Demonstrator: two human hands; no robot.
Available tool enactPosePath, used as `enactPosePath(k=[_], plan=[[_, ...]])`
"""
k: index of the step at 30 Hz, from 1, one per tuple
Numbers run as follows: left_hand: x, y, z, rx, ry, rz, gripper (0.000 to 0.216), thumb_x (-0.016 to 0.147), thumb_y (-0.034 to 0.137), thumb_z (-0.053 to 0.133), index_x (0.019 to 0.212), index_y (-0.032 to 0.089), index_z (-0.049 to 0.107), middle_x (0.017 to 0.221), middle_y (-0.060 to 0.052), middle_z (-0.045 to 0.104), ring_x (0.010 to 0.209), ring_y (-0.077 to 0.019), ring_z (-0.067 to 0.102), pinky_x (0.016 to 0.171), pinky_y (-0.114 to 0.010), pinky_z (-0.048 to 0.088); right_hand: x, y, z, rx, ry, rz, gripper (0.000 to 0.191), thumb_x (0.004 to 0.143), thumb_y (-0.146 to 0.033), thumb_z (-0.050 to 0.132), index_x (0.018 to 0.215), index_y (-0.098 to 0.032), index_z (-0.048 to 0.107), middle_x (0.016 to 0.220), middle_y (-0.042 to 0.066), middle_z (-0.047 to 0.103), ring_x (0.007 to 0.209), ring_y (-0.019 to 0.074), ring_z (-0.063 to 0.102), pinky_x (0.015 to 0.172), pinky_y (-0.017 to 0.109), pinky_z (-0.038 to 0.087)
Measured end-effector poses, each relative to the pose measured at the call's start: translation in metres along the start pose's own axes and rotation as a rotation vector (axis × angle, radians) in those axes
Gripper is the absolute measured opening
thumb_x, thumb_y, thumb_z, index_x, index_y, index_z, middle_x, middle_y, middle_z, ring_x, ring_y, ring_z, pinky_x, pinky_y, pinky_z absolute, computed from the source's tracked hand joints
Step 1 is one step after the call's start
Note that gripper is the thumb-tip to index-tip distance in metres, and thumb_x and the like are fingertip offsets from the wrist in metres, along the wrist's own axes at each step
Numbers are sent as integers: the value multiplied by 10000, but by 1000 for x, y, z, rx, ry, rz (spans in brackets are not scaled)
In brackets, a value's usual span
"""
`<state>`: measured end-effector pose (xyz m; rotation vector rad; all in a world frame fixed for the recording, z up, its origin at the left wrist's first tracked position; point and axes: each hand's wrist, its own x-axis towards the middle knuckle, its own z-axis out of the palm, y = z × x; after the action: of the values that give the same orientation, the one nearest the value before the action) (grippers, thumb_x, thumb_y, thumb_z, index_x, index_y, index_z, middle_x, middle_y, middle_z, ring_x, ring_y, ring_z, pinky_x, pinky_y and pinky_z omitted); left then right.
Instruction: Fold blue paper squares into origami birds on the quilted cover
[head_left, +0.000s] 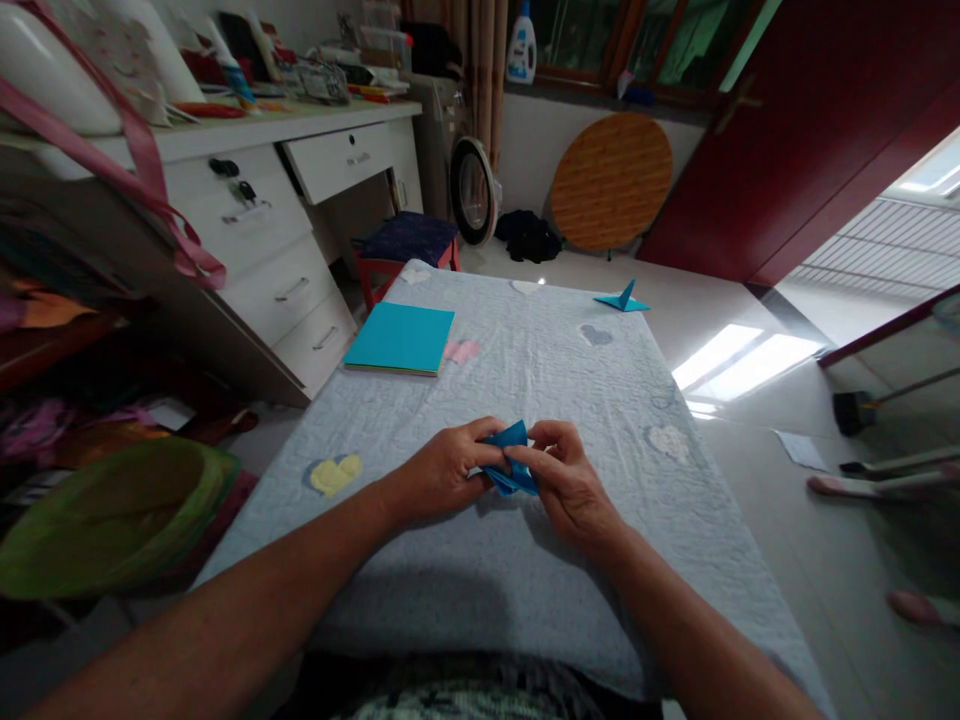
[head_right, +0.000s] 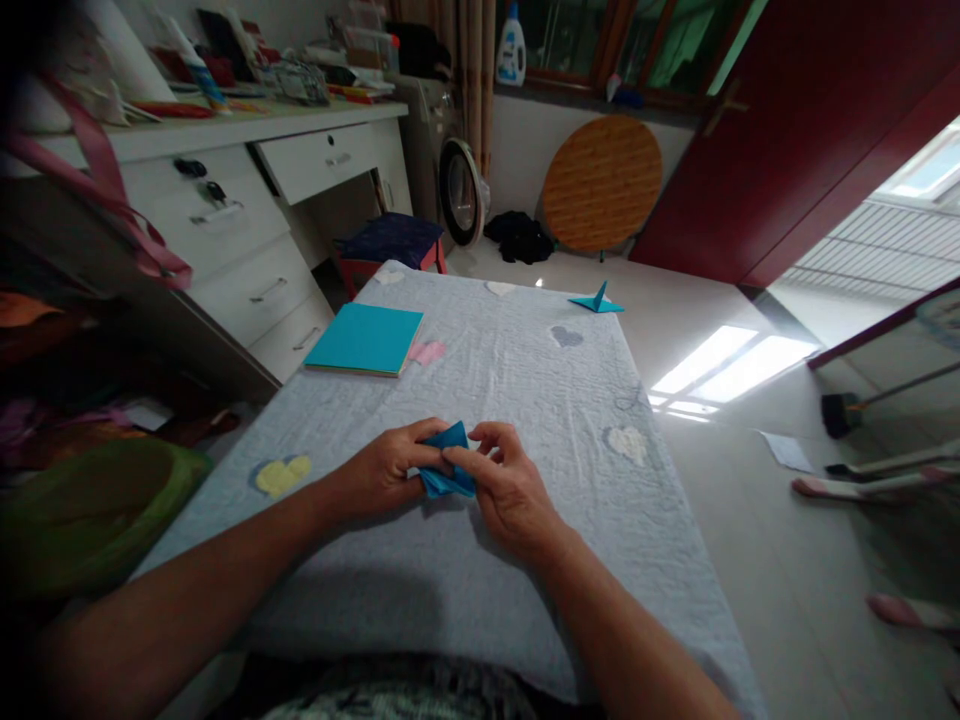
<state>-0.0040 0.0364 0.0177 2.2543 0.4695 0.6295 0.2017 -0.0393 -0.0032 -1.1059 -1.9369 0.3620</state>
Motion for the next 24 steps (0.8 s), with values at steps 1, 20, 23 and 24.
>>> enactPosePath(k=[1,20,23,24], plan=[[0,0,0,4,-7,2,132,906,190,603,904,198,734,985,-35,566,866,-143,587,791,-257,469,0,1,0,-15,-6,4,460,876,-3,450,1173,-307,624,1181,61,449,886,147,556,718,292,533],[-3,0,-5,39,-55,3,156,899,163,570,884,193,723,958,-40,587,830,-144,602,754,-244,462,5,0,-13,91,-135,74,242,877,-82,483,1024,-230,606,1158,88,512,1005,207,578,825,366,533],[-4,0,-5,39,-53,5,148,881,141,579,884,192,719,946,-36,585,822,-143,603,742,-238,458,6,-1,-14,92,-138,78,200,880,-101,491,992,-222,604,1139,87,514,992,209,580,810,365,526],[-4,0,-5,37,-54,8,146,879,138,582,888,192,718,953,-36,588,827,-143,605,746,-239,459,6,-2,-14,87,-136,76,185,878,-105,493,978,-217,601,1131,87,515,982,208,580,805,365,524]])
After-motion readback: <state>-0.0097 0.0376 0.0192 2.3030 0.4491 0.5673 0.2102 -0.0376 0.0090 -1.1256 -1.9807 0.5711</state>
